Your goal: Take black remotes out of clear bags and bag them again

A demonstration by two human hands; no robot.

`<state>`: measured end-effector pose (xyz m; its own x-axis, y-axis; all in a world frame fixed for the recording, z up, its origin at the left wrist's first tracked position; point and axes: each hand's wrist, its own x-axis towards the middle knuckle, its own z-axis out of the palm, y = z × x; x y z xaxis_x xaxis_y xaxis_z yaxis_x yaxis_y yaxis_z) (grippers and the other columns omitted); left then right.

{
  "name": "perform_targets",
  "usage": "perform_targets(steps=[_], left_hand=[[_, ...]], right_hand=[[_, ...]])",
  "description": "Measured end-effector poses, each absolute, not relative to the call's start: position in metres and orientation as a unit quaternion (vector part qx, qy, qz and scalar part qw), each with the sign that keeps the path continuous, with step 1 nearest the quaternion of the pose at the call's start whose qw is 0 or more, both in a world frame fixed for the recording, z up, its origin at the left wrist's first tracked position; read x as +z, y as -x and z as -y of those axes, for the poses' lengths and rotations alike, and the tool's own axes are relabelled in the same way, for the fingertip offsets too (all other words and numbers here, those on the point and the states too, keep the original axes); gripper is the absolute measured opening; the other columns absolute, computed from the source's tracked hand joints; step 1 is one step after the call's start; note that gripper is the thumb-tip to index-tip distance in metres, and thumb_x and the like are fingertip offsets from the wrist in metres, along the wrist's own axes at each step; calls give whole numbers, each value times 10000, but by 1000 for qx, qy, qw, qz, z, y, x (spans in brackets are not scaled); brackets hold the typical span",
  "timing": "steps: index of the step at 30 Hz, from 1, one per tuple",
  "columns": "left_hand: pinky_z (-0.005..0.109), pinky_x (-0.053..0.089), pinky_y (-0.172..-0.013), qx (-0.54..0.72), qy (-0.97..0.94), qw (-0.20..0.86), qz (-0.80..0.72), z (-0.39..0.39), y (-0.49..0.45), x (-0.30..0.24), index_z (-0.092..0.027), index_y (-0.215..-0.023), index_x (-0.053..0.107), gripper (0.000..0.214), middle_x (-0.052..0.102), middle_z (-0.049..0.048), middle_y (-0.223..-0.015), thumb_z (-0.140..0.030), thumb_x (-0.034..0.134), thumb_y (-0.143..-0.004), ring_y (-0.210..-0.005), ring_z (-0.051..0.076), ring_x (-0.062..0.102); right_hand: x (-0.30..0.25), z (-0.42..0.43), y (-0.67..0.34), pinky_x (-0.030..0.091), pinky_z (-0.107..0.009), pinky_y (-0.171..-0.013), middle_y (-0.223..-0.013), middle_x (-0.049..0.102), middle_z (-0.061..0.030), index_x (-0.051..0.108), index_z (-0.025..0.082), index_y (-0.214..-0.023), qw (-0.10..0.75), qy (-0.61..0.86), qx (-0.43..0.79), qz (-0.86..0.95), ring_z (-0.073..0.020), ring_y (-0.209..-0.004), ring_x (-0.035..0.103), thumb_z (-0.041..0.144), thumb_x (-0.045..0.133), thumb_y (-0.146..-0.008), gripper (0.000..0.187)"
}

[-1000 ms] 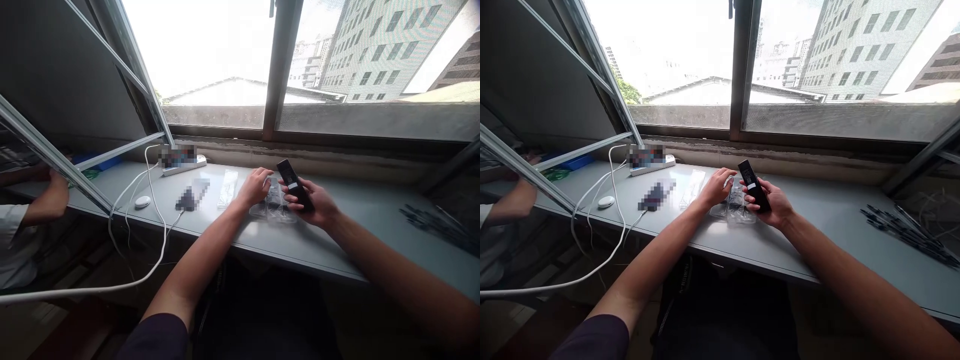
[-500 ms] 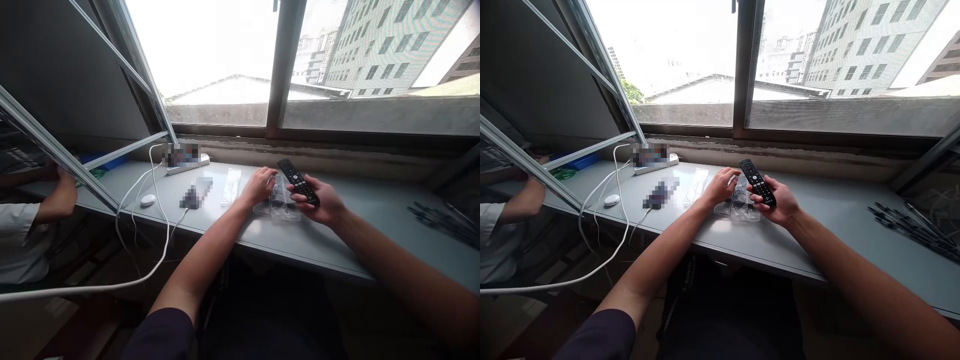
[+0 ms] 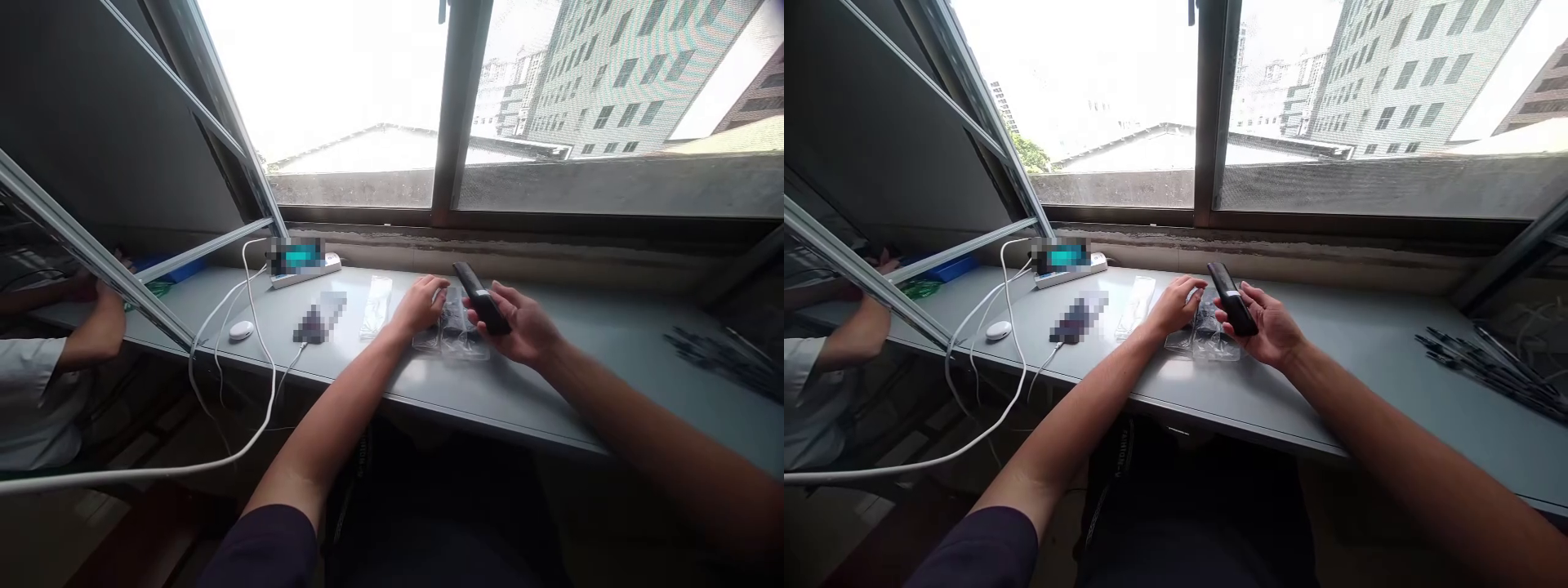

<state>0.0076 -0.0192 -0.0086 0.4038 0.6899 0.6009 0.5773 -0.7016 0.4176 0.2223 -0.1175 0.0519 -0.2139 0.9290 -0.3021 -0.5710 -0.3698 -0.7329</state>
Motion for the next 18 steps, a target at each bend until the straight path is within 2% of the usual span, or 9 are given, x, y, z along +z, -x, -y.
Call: perform_targets(steps=[2,5,10,14,18], left_hand=[[452,551,-1197,390,-835,75,-382,19,-7,-8,-220,-1275,763,253,790,113,-1317,-209,548,-1142,-1287,272,709],[461,554,-1196,388,-834,77,-384,18,-6,-9,-212,-1270,768,255,794,116,-1310,-208,551,-1136,-1280,276,712],[462,560,-1184,387,-834,81,-386,17,-6,-11,-199,-1259,770,245,802,118,-1301,-212,560,-1133,-1266,277,720],[455,560,-1183,392,-831,82,-388,16,-6,-11,-212,-1249,776,248,804,112,-1286,-218,554,-1139,-1259,268,727],[451,566,-1174,391,-831,82,-386,16,-6,-12,-214,-1255,776,251,805,110,-1280,-238,552,-1146,-1257,267,726]], right_hand=[[51,117,-223,563,-238,-387,-1077,799,-144,689,199,-1306,498,364,746,252,-197,-678,701,434,504,-1193,320],[49,117,-222,458,-214,-333,-1018,783,-130,677,203,-1253,486,329,764,270,-155,-569,583,418,407,-1215,348],[47,117,-222,489,-221,-384,-936,702,-74,699,221,-1259,487,288,772,289,-139,-550,503,344,398,-1204,330],[47,119,-221,536,-234,-420,-903,658,-59,733,190,-1259,483,301,766,300,-142,-566,525,356,521,-1178,281],[48,120,-216,531,-201,-424,-811,593,-23,749,176,-1242,504,320,751,282,-147,-601,560,251,597,-1150,193]])
